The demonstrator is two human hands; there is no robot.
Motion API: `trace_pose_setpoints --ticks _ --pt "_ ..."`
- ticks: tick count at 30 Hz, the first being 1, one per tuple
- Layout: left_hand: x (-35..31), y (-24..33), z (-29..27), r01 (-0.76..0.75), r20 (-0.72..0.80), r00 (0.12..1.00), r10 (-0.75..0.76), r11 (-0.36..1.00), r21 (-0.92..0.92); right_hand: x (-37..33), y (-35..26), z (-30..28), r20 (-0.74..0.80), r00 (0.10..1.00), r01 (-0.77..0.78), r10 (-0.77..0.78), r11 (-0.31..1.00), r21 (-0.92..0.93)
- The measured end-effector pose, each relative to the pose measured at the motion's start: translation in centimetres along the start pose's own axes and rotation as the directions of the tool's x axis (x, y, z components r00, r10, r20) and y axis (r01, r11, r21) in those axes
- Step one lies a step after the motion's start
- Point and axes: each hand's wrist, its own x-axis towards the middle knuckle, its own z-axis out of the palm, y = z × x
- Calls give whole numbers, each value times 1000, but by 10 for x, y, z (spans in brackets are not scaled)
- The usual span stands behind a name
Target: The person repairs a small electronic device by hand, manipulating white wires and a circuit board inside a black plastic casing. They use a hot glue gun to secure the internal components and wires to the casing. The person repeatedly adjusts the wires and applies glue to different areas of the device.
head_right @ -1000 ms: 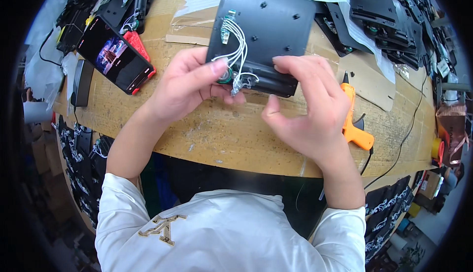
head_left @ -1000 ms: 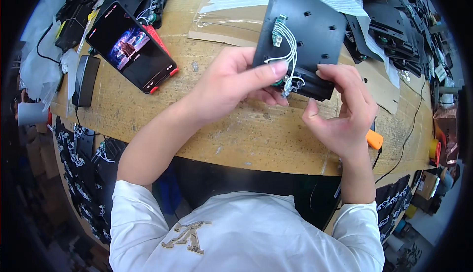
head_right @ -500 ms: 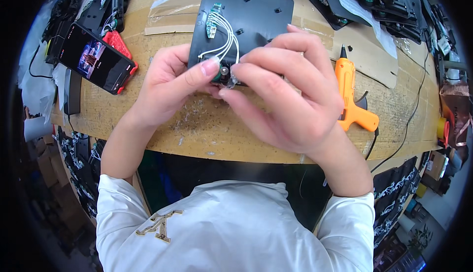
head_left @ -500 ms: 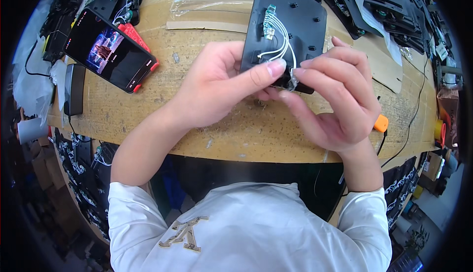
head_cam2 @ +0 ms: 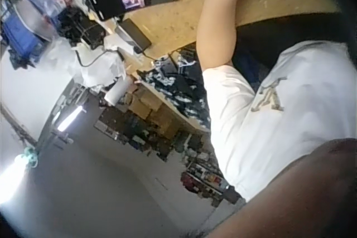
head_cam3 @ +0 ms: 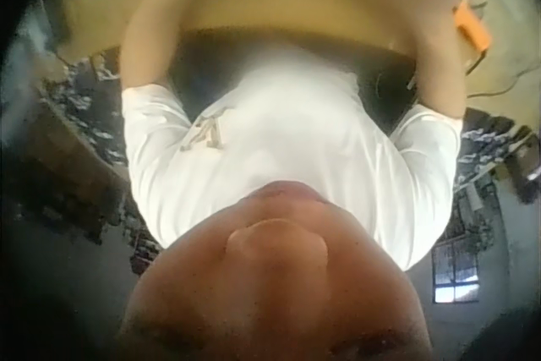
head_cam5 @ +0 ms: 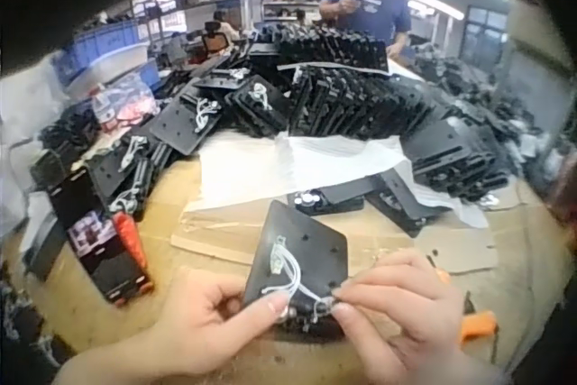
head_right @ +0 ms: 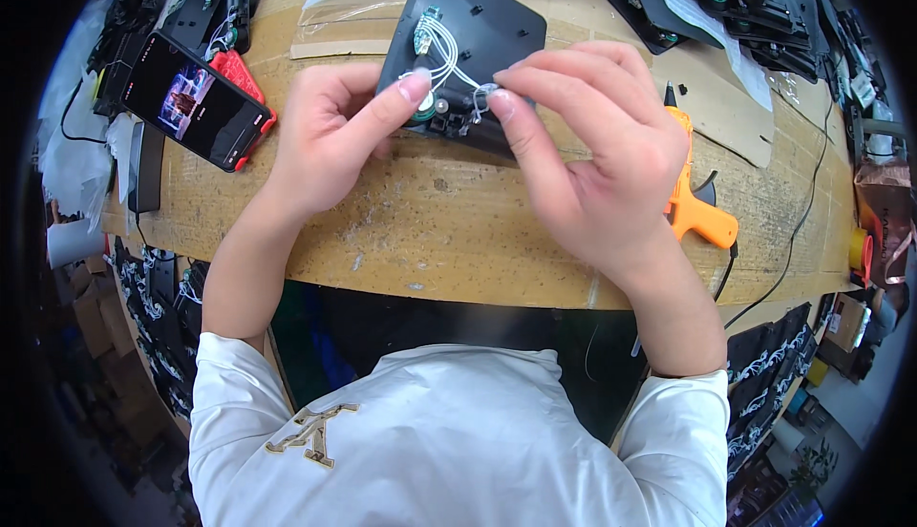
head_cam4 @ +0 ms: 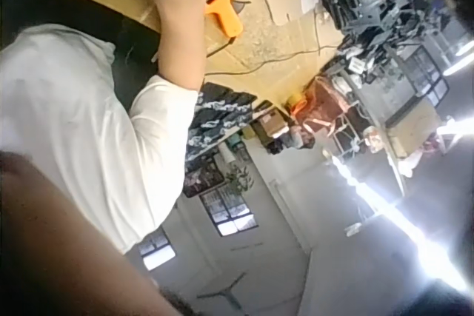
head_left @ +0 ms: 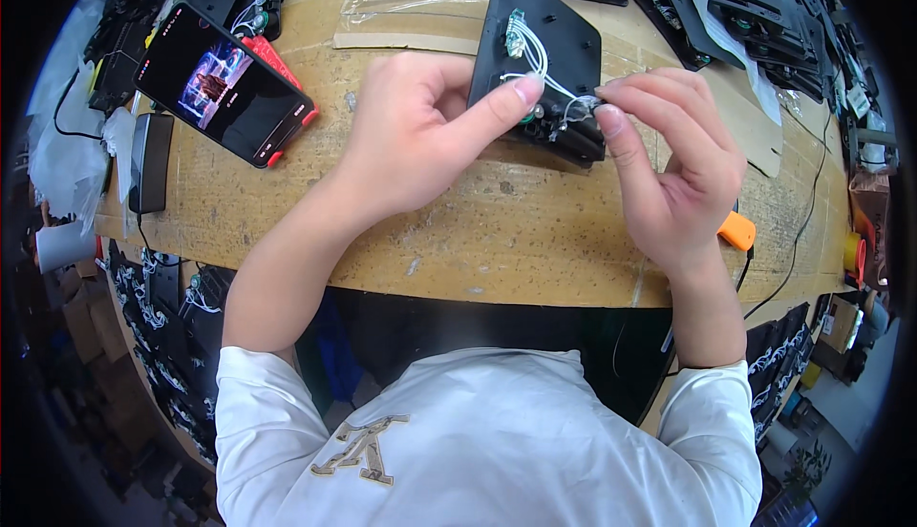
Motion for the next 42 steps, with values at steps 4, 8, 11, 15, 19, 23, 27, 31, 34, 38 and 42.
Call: trace_pose_setpoints --ticks 4,8,11,15,19,23,27,31,34,38,42 --pt "0 -10 -4 -375 -252 813 526 803 464 -1 1 0 3 999 -36 36 998 47" --pt "10 -14 1 -661 -113 649 752 631 405 -1 -2 1 75 994 77 -76 997 -9" --pt "14 -17 8 -726 -16 651 759 629 277 -2 -5 -2 170 982 69 -83 993 92" --pt "11 -17 9 -742 44 659 750 640 198 -2 -9 -3 240 969 -2 -52 975 222" --pt "7 -13 7 -742 116 670 734 658 127 -2 -12 -4 297 955 -82 -12 950 302" --pt "6 -13 7 -729 154 682 715 682 60 -2 -11 -5 313 950 -131 19 931 340" --pt "7 -11 2 -715 146 697 702 697 61 -4 -10 -6 298 949 -212 105 910 355" --pt "8 -11 -1 -705 66 709 702 707 63 -3 -13 -7 274 944 -282 182 877 389" --pt "9 -13 1 -721 -13 690 724 688 82 0 -11 -10 295 947 -240 128 892 384" --pt "6 -7 -1 -745 2 636 771 614 262 -1 -10 -9 289 953 -173 88 943 285" --pt "4 -7 3 -764 33 599 800 558 323 2 -12 -5 315 946 -171 77 944 283"
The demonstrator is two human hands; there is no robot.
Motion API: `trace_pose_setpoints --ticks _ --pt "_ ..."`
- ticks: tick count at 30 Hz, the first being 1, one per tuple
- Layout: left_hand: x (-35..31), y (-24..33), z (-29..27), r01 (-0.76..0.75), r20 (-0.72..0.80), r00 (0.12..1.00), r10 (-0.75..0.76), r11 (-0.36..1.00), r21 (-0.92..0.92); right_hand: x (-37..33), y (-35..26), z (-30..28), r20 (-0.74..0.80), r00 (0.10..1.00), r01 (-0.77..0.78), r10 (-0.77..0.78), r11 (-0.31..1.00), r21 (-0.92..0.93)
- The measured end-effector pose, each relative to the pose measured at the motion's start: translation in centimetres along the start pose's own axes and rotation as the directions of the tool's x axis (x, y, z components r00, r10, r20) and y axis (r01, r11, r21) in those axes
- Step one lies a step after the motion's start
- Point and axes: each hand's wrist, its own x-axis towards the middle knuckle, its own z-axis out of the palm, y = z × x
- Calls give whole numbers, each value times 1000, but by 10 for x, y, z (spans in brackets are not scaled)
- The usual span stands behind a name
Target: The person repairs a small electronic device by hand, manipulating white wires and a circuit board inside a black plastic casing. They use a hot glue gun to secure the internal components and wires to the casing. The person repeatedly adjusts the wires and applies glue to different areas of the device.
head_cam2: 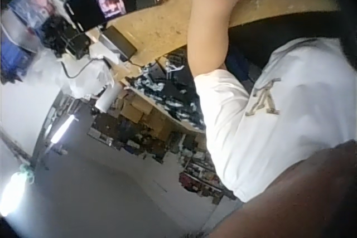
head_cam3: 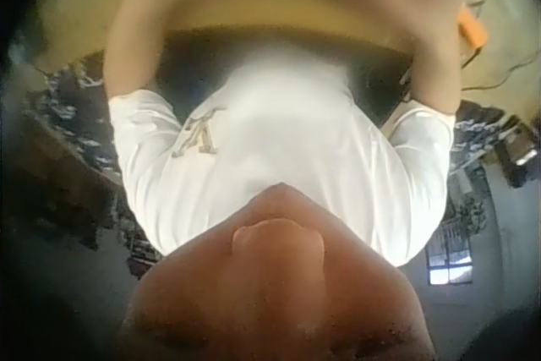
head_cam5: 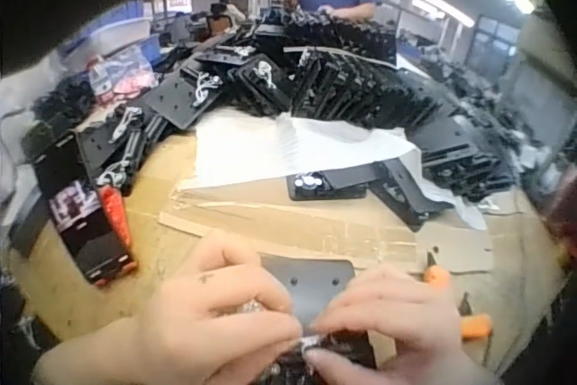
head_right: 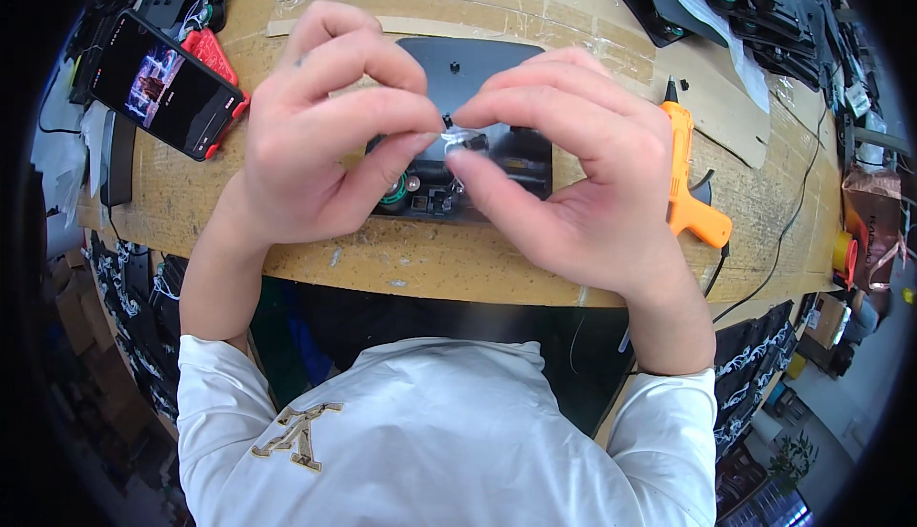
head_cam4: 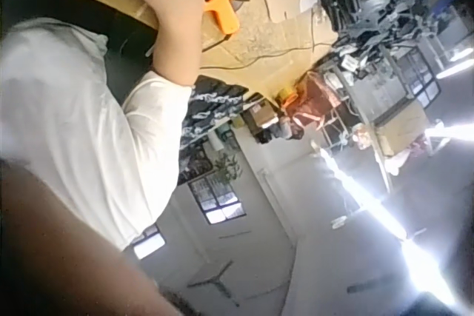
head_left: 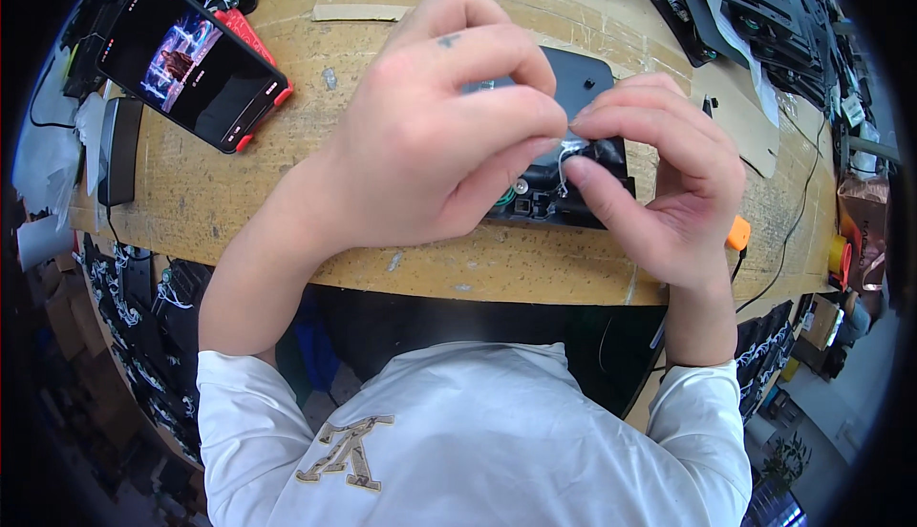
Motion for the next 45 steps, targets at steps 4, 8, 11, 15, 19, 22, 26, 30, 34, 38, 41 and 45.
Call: trace_pose_setpoints --ticks 4,8,11,15,19,22,26,30,34,38,41,45 --pt "0 1 4 -29 -3 1000 29 999 32 -2 0 0 47 998 -38 40 999 -38" --pt "-1 0 5 -30 8 1000 30 999 35 -3 3 -3 96 989 -121 116 992 42" --pt "-1 0 5 -18 3 1000 18 999 30 -3 1 -1 33 984 -176 173 975 138" --pt "-1 0 3 -5 -8 1000 5 999 32 0 -1 -11 64 985 -166 162 983 80" --pt "-1 -1 2 -10 -2 1000 10 1000 24 0 3 -13 98 980 -182 173 979 94" --pt "0 -1 2 14 -30 999 -14 1000 4 -3 7 -7 29 981 -193 191 973 125" --pt "1 2 1 39 -46 998 -40 999 -35 -7 -4 3 11 934 -351 357 910 222" --pt "-1 3 6 42 -8 999 -42 998 -47 -10 -11 5 116 932 -360 343 912 196" --pt "-4 1 12 44 -1 999 -44 996 -80 -8 -17 5 119 901 -432 416 844 319" --pt "0 1 4 59 18 998 -58 996 -71 -8 -7 4 170 861 -489 479 692 530" --pt "1 2 0 96 41 995 -94 993 -70 -7 -4 3 196 853 -490 483 614 619" --pt "0 1 0 134 28 991 -132 982 -136 -7 7 0 187 950 -279 251 950 142"
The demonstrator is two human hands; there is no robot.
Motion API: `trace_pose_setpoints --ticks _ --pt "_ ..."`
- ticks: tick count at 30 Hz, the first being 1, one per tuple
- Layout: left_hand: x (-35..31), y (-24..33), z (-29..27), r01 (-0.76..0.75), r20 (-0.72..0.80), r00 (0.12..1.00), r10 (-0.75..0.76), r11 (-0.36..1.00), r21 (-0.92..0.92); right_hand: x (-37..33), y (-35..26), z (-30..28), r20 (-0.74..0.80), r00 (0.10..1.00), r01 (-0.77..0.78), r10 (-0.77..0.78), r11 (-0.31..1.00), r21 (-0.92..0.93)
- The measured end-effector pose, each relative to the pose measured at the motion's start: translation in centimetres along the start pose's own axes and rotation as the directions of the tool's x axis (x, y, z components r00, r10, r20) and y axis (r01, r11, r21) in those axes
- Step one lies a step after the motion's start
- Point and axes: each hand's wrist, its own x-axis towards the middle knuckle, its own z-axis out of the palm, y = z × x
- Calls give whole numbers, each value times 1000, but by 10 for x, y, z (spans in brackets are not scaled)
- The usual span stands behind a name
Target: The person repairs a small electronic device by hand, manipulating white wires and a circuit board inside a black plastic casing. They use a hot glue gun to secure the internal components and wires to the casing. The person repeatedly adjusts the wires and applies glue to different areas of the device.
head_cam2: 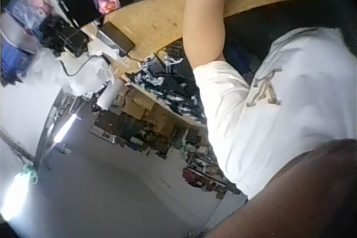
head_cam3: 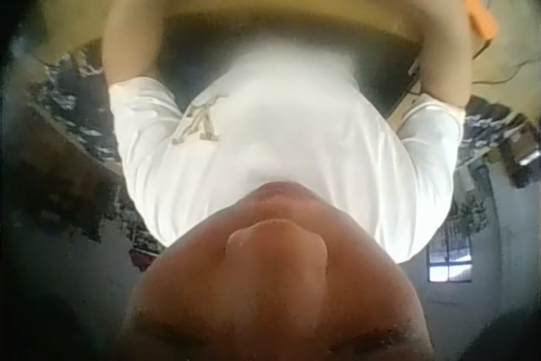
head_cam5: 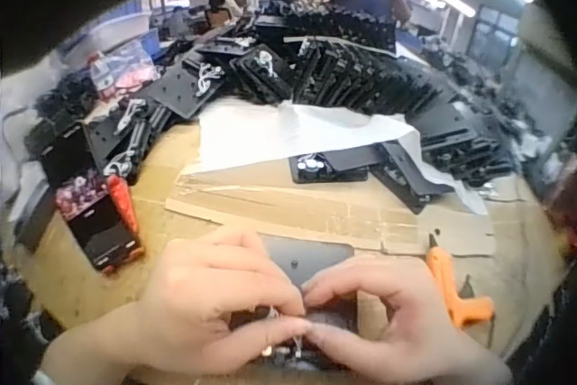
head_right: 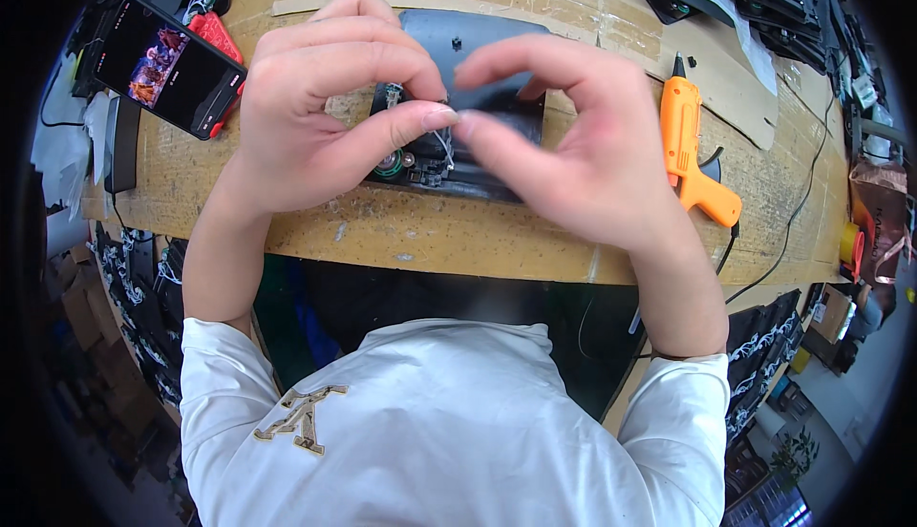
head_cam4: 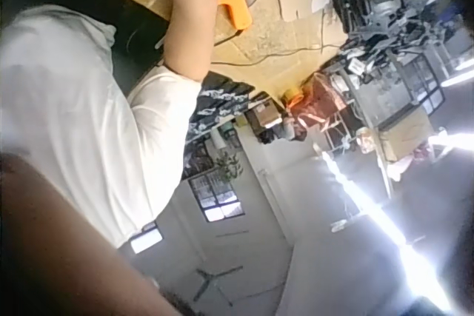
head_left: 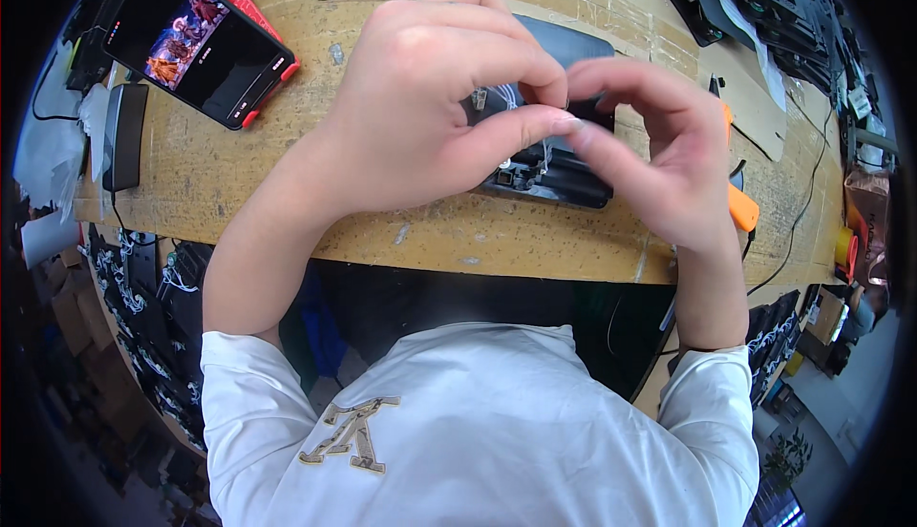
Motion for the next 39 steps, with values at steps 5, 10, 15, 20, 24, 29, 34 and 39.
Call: trace_pose_setpoints --ticks 5,10,15,20,24,29,34,39 --pt "1 0 -2 21 -4 1000 -22 999 -49 1 -3 6 13 991 135 -134 984 -117" --pt "-1 -1 -1 19 7 1000 -18 997 -80 1 -3 8 25 995 98 -98 995 -23" --pt "2 0 -7 45 28 999 -43 997 -62 1 6 2 -8 1000 24 -23 987 157" --pt "1 0 -9 88 46 995 -84 992 -93 -3 -4 1 -46 989 -112 140 917 383" --pt "2 0 -10 96 41 995 -93 991 -92 -2 -9 3 -71 976 -152 204 883 445" --pt "3 1 -11 46 -5 999 -47 995 -90 0 -6 -2 15 998 61 -62 998 11" --pt "1 -2 -9 35 2 999 -35 996 -81 0 -6 10 -1 995 102 -102 995 -20" --pt "2 -1 -8 51 8 999 -50 994 -93 0 6 14 -117 992 71 -53 986 152"
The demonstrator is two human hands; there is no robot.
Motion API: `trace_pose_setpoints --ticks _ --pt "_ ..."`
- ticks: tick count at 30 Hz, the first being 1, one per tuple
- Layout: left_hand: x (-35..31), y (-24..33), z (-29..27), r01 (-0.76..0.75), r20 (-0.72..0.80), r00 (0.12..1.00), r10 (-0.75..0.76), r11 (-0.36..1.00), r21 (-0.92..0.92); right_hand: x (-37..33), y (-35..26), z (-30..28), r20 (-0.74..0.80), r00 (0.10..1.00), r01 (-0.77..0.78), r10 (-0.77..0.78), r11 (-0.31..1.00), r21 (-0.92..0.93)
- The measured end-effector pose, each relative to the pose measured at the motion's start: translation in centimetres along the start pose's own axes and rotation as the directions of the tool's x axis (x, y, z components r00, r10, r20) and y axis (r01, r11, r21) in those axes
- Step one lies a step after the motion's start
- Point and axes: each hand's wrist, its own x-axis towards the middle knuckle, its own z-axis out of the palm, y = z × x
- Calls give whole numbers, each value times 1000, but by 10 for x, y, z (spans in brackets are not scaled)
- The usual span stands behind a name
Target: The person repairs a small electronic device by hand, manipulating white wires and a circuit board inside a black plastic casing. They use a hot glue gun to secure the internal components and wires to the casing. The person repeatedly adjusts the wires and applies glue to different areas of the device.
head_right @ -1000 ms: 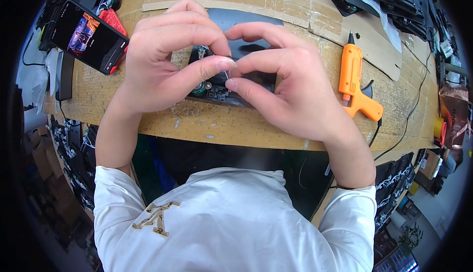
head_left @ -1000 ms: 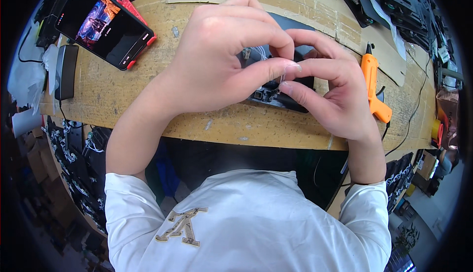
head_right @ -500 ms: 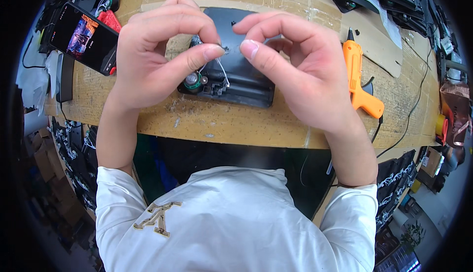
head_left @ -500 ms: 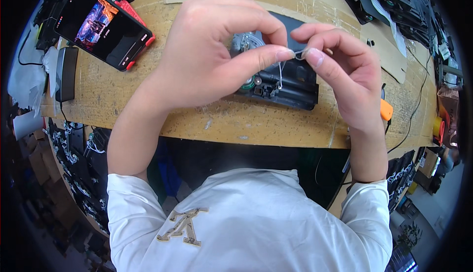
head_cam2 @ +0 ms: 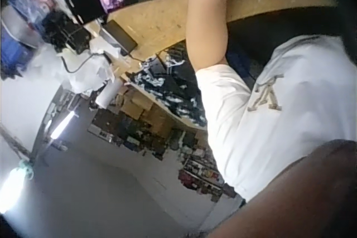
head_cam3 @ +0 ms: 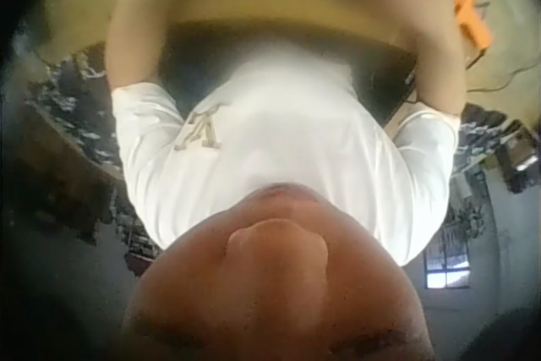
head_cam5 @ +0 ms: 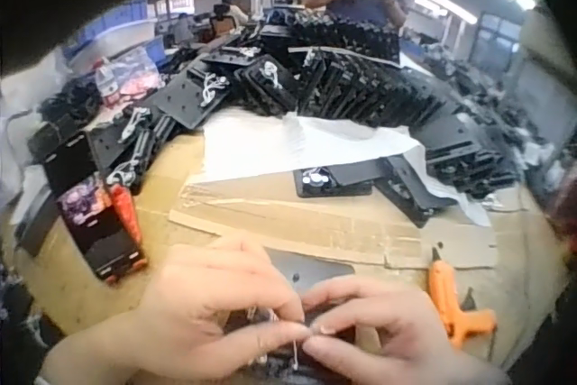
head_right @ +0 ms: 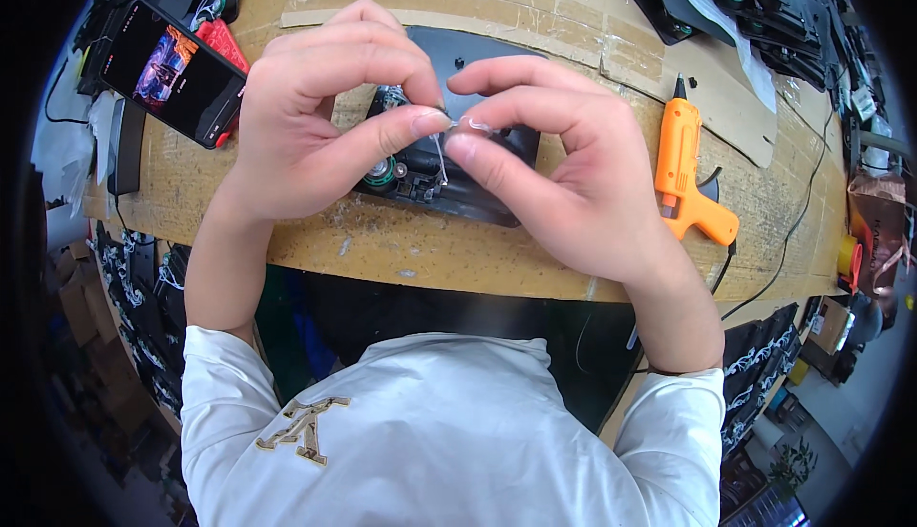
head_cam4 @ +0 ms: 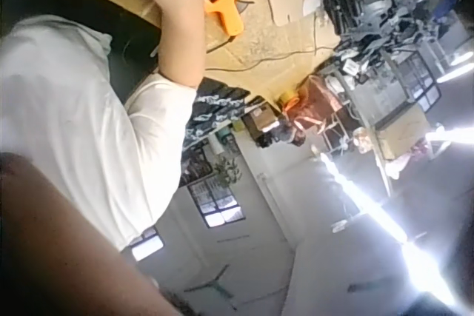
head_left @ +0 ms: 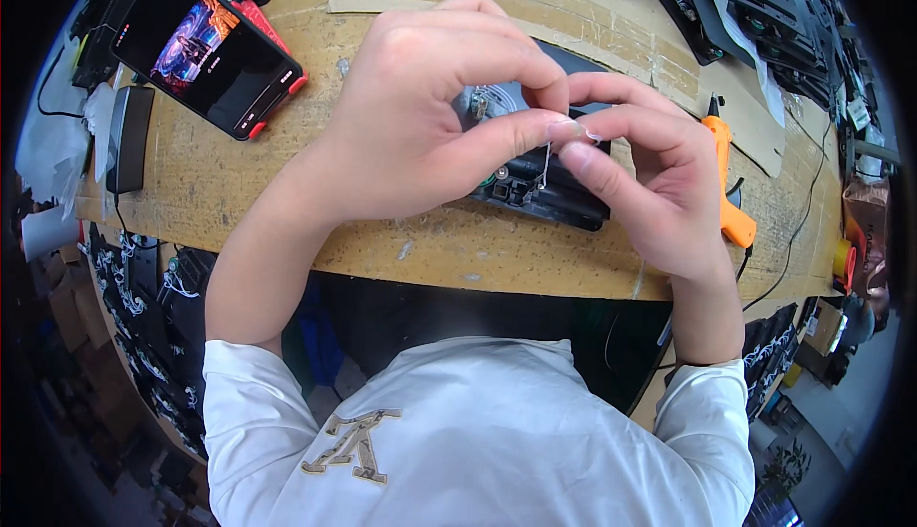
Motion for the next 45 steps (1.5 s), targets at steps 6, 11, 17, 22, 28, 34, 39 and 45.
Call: trace_pose_setpoints --ticks 6,11,17,22,28,34,39,45 --pt "-2 1 -1 72 35 997 -70 996 -52 1 -9 7 -33 993 -115 116 993 28" --pt "0 -2 1 50 33 998 -48 996 -77 -1 -2 9 -100 995 -15 11 999 -38" --pt "1 3 5 -31 -13 999 32 997 71 1 -6 5 -106 923 285 -371 839 -463" --pt "0 6 8 -13 -10 1000 13 999 34 -2 -13 4 2 865 404 -501 695 -594" --pt "-2 7 9 49 23 999 -49 999 -15 -1 -9 4 -3 890 401 -456 786 -470" --pt "-3 3 5 70 61 996 -62 989 -132 -2 -12 2 10 937 329 -349 873 -359" --pt "-4 5 6 146 51 989 -138 963 -227 -5 -13 -4 40 965 260 -259 924 -281" --pt "-2 1 4 101 62 994 -88 965 -244 -9 -18 -3 20 998 -64 63 997 51"
